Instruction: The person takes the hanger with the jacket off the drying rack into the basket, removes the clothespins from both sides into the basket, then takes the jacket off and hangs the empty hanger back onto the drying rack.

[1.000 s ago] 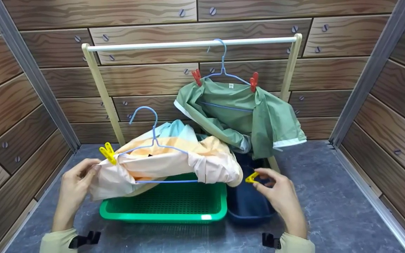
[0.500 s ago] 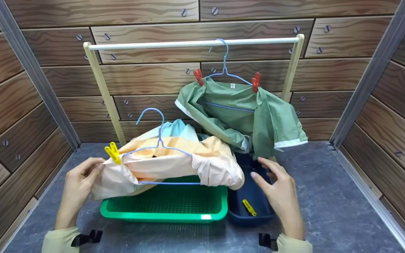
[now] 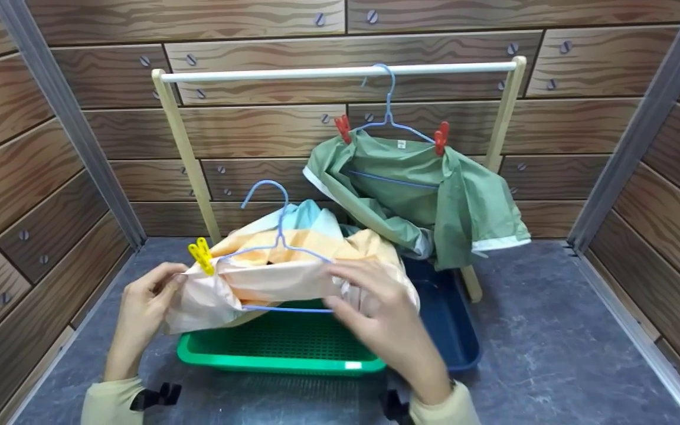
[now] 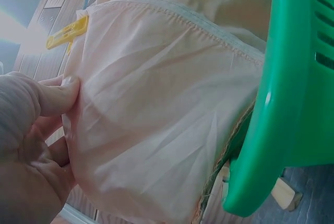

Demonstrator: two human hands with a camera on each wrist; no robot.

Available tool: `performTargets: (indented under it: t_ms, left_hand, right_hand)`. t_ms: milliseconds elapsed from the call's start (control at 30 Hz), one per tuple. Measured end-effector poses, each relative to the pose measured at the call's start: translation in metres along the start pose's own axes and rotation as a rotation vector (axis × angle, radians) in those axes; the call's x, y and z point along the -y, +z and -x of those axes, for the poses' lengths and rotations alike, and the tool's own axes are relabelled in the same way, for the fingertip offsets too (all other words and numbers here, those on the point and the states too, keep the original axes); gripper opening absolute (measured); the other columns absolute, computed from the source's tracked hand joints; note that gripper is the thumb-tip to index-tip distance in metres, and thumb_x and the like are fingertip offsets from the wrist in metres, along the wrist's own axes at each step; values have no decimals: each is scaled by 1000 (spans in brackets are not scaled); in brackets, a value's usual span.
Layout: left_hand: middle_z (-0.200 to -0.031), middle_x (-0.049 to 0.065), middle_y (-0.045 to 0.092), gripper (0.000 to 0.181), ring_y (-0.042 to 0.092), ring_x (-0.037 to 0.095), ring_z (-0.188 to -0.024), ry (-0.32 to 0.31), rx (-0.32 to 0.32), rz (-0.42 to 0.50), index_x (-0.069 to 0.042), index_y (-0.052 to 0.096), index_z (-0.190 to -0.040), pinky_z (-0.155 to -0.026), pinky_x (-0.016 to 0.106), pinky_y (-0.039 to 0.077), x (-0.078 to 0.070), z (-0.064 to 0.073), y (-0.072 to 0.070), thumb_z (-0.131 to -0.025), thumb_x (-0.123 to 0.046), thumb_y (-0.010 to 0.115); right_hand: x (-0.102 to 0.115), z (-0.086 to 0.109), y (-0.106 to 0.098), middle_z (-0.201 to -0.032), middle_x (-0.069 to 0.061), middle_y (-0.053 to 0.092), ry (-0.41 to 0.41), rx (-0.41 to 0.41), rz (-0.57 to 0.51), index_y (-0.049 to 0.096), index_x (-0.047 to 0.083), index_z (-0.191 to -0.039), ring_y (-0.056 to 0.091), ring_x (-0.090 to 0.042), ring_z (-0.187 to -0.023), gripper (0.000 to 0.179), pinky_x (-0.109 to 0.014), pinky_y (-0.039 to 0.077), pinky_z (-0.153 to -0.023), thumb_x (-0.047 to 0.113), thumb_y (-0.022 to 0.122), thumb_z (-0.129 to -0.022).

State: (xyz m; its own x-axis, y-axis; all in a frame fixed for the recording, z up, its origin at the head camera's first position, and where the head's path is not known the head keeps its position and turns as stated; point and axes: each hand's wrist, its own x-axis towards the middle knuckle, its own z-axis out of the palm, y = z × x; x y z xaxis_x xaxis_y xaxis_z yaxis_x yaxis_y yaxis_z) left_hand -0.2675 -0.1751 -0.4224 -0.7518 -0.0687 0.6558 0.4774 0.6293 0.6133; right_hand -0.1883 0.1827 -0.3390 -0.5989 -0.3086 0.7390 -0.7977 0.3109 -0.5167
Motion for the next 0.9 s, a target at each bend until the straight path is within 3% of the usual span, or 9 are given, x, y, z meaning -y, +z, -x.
performTargets:
  t_ms: [100,300,500,667,767,900]
  left_hand:
    - [-61,-11,47,5,43,10,-54,22,-9,-6,-22,70,-91,-53,29,35,0,-2,1,-88,-19,66]
    - [-61,-12,47,6,42,9,-54,60,-26,-27,-21,70,-90,-52,29,34,0,-3,2,-87,-16,67]
    - [-62,-12,48,7,43,8,-55,56,0,-23,-22,69,-90,-52,28,36,1,-1,3,-88,-16,66]
    - [-63,-11,49,6,43,9,-56,77,-10,-16,-21,70,-91,-53,28,36,1,-2,3,-88,-17,66]
    - [-63,-10,49,5,43,8,-56,90,-2,-13,-20,69,-91,-53,28,36,1,-3,3,-88,-18,66]
    - [-64,-10,50,5,44,8,-56,85,2,-22,-20,69,-90,-52,28,37,0,0,2,-88,-19,65]
  right_hand:
    - [5,-21,17,-119,-4,61,-85,76,67,64,15,-119,54,-21,-111,41,-28,38,-95,4,72,-81]
    - [-8,-60,61,-123,14,56,-115,294,137,58,28,-125,47,-8,-117,37,-31,37,-97,30,65,-88]
    - [-23,-93,97,-124,6,57,-165,407,73,58,18,-126,49,-9,-116,38,-33,39,-96,23,66,-88]
    - [-30,-113,113,-124,6,56,-77,419,179,57,17,-126,48,-7,-115,40,-31,40,-95,29,65,-89]
    - [-32,-122,122,-128,4,55,5,490,279,54,16,-130,47,-12,-117,46,-34,39,-97,34,63,-89]
    - [-37,-130,136,-126,-2,57,90,606,326,51,12,-133,52,-17,-114,50,-34,41,-94,33,63,-89]
